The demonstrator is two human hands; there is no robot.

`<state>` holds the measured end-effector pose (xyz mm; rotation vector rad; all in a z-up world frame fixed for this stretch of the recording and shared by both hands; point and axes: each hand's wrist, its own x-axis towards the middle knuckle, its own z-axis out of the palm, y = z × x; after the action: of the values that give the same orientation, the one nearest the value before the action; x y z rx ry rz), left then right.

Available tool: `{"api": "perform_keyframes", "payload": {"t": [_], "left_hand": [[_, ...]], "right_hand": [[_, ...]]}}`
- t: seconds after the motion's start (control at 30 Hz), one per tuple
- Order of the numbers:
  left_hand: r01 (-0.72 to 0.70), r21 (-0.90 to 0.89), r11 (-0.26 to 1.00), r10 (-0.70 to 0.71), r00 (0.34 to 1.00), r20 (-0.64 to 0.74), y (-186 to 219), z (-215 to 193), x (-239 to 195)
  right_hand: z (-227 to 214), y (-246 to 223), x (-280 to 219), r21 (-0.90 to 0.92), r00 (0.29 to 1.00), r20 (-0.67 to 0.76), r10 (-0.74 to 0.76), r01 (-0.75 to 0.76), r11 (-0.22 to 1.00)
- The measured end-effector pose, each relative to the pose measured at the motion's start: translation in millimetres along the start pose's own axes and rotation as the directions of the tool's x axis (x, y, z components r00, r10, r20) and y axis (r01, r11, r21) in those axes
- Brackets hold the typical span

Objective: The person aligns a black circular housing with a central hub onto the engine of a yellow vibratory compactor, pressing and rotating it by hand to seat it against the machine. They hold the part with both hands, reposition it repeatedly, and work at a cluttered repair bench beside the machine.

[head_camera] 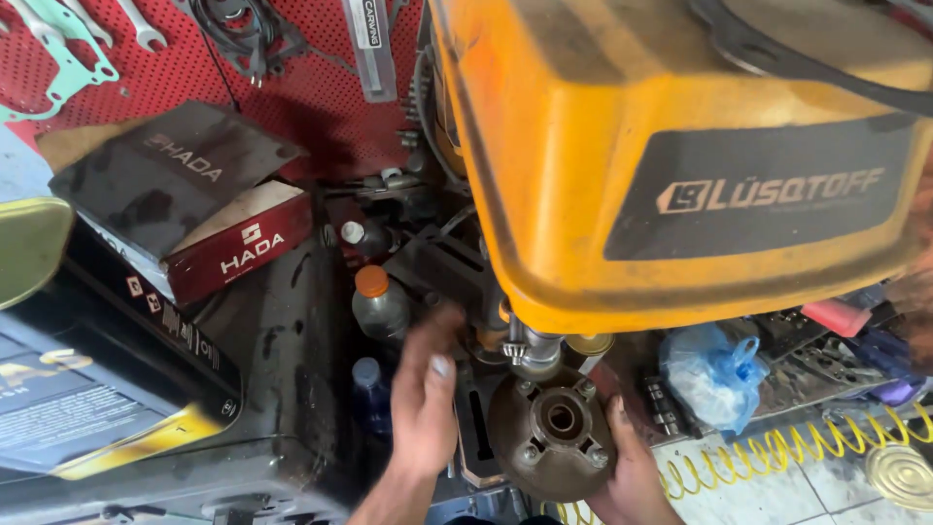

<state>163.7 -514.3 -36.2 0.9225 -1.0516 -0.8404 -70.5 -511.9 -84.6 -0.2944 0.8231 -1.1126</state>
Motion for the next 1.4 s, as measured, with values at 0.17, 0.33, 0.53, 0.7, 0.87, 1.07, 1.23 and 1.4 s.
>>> {"api": "perform_keyframes", "payload": {"t": [0.17,0.33,0.53,0.7,0.87,1.07,1.23,1.4], "left_hand": [[0.433,-0.138,0.891,-0.417,0.900,0.131,-85,-26,-71],[0.465,-0.332,0.821,-0.462,0.882,0.091,-57,-14,-71],[0.436,-0.198,0.878,-0.410,0.898,0.159,-27,-13,-59],[0.462,-0.230,0.857,-0.437,0.886,0.154,-17,-4,-59],[0.376,-0.300,0.876,-0.354,0.926,0.129,-16,-10,-65],[0.399,-0.182,0.899,-0.371,0.913,0.172,-10,-19,-61],[0.353,-0.043,0.935,-0.340,0.922,0.187,-7,-12,-55],[0.347,-0.160,0.924,-0.308,0.925,0.224,-14,-12,-51]], "right_hand": [[21,8,9,0.031,0.975,0.220,-0.028,0.022,0.999],[46,23,8,-0.053,0.963,0.246,-0.111,0.128,0.990],[54,20,0,-0.071,0.939,0.306,-0.159,0.189,0.979],[54,13,-5,-0.061,0.951,0.292,-0.099,0.122,0.991],[57,18,-8,-0.082,0.949,0.300,-0.101,0.131,0.988],[33,32,1,-0.039,0.937,0.342,-0.066,0.085,0.996],[22,24,8,-0.024,0.975,0.221,-0.012,0.017,1.000],[36,20,8,-0.024,0.948,0.314,-0.058,0.069,0.997]]}}
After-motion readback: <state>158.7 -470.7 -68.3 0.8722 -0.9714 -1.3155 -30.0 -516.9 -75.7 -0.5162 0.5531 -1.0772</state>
